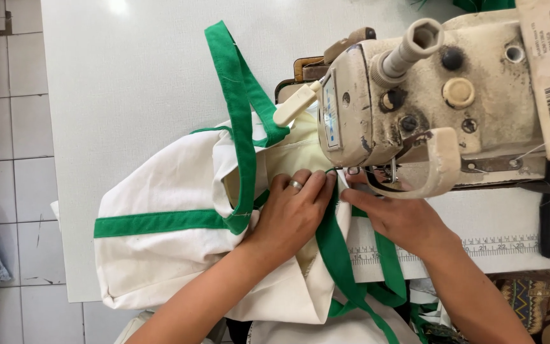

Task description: Sewing green fabric straps onto a white tote bag using an industrial sewing machine

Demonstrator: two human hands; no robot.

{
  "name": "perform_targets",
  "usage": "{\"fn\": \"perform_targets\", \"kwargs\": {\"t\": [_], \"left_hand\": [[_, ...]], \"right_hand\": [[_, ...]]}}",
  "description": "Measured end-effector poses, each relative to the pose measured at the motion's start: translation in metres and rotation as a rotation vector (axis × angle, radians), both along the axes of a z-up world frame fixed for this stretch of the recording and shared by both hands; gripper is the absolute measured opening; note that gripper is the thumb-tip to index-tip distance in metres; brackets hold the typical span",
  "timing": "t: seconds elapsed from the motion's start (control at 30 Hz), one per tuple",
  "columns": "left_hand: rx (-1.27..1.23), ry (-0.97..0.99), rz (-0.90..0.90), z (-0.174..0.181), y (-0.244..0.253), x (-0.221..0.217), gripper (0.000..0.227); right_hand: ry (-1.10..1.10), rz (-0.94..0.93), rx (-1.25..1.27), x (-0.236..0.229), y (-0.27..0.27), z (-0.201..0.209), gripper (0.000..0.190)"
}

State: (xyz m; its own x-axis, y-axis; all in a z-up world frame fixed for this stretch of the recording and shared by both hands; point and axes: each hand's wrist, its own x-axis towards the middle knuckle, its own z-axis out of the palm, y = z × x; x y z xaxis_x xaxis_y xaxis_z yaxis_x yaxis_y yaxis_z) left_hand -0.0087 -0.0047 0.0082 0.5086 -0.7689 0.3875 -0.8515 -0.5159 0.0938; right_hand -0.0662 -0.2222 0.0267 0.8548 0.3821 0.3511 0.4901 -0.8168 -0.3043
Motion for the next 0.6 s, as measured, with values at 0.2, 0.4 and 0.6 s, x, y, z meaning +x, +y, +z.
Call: {"fn": "perform_targets", "kwargs": {"t": [0.2,0.4,0.6], "left_hand": [[0.073,-0.001,0.065,0.009,0.002,-0.003,0.029],[0.113,-0.034,0.054,0.005,-0.012,-0.002,0.028],[0.125,-0.074,0.065,0.003,-0.010,-0.003,0.027]], "right_hand": [[-0.029,-0.025,-0.074,0.003,0.006,0.003,0.049],[-0.097,-0.029,-0.256,0.002,0.004,-0.010,0.062],[-0.260,-0.040,-0.268,0.002,0.005,0.004,0.034]]}}
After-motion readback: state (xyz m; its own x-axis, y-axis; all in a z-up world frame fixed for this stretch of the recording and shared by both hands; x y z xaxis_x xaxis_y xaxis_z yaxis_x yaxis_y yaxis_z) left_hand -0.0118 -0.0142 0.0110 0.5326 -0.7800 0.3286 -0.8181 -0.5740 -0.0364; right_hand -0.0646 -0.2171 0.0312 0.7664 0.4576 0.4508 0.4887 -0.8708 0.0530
